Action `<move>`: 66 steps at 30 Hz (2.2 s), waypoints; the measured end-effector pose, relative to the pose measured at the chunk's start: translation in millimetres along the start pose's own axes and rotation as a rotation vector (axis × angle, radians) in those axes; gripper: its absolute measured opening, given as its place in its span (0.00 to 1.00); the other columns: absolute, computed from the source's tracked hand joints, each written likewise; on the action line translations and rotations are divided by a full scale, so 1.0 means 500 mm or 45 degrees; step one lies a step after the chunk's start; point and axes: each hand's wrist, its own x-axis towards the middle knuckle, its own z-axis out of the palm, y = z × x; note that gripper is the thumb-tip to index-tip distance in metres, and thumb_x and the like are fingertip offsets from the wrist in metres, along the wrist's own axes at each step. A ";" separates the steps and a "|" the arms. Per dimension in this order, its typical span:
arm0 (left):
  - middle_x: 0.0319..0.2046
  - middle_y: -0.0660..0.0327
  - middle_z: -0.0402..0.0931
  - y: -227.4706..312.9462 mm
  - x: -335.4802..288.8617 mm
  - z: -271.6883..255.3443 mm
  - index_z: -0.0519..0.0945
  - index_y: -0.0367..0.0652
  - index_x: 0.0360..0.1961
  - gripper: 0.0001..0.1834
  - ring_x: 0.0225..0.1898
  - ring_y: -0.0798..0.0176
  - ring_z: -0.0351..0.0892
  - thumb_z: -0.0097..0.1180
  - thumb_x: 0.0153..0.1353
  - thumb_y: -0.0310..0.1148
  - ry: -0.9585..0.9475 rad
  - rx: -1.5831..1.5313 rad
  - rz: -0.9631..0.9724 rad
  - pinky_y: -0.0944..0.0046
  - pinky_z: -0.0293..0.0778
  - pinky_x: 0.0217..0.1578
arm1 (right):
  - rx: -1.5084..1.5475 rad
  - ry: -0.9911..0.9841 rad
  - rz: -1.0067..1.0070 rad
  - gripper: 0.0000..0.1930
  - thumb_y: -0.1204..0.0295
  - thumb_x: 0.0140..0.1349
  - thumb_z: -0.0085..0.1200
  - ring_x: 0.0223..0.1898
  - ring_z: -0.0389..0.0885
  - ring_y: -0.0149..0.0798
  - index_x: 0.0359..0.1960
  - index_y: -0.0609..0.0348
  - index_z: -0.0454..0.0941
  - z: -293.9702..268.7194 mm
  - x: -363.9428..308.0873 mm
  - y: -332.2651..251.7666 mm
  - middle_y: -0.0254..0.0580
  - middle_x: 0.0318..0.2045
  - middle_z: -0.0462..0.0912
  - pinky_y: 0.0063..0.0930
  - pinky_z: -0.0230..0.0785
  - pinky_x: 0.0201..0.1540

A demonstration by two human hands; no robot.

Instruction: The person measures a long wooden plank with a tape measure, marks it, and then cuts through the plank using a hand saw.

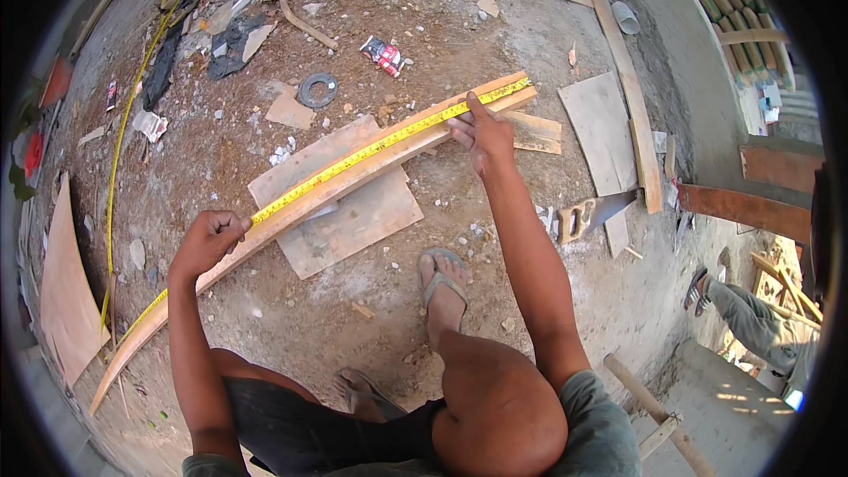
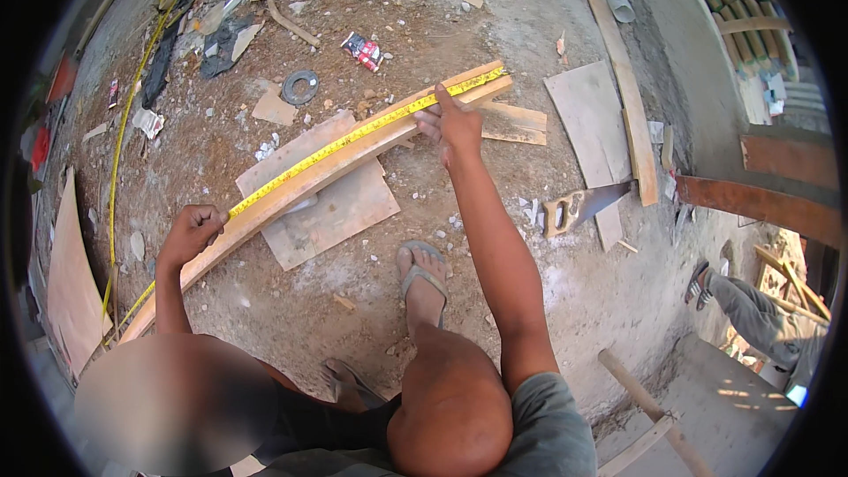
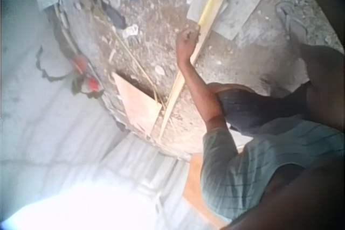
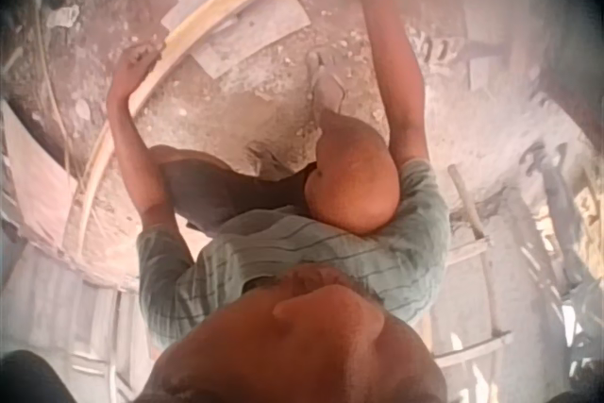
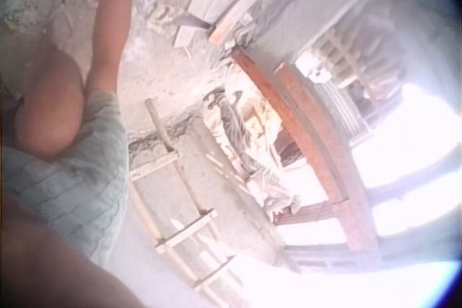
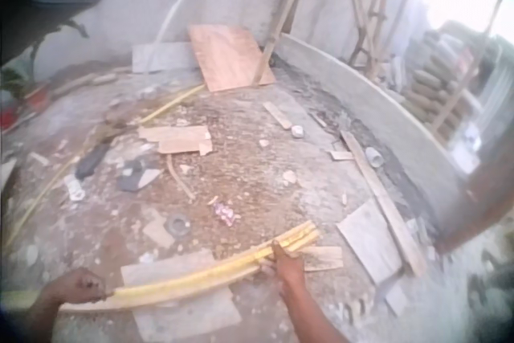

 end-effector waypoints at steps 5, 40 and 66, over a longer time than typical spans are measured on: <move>0.16 0.70 0.67 -0.069 -0.025 -0.033 0.73 0.39 0.22 0.21 0.22 0.75 0.60 0.62 0.70 0.39 0.133 0.123 0.017 0.66 0.59 0.23 | -0.077 -0.087 0.001 0.23 0.59 0.70 0.62 0.30 0.88 0.40 0.52 0.70 0.77 0.034 -0.017 0.009 0.52 0.38 0.87 0.24 0.80 0.25; 0.17 0.68 0.70 -0.257 -0.009 -0.069 0.77 0.40 0.18 0.25 0.23 0.70 0.66 0.62 0.63 0.49 -0.056 -0.195 -0.545 0.62 0.64 0.28 | -1.950 0.699 -0.531 0.35 0.51 0.65 0.61 0.58 0.78 0.60 0.68 0.55 0.67 -0.621 -0.037 0.203 0.56 0.60 0.77 0.53 0.72 0.56; 0.30 0.50 0.86 -0.329 0.000 0.035 0.88 0.48 0.26 0.31 0.37 0.44 0.86 0.63 0.53 0.68 0.563 0.438 -0.054 0.47 0.79 0.40 | -1.298 0.179 -1.181 0.27 0.69 0.71 0.54 0.52 0.83 0.43 0.67 0.76 0.70 -0.027 -1.022 -0.126 0.58 0.58 0.81 0.34 0.76 0.55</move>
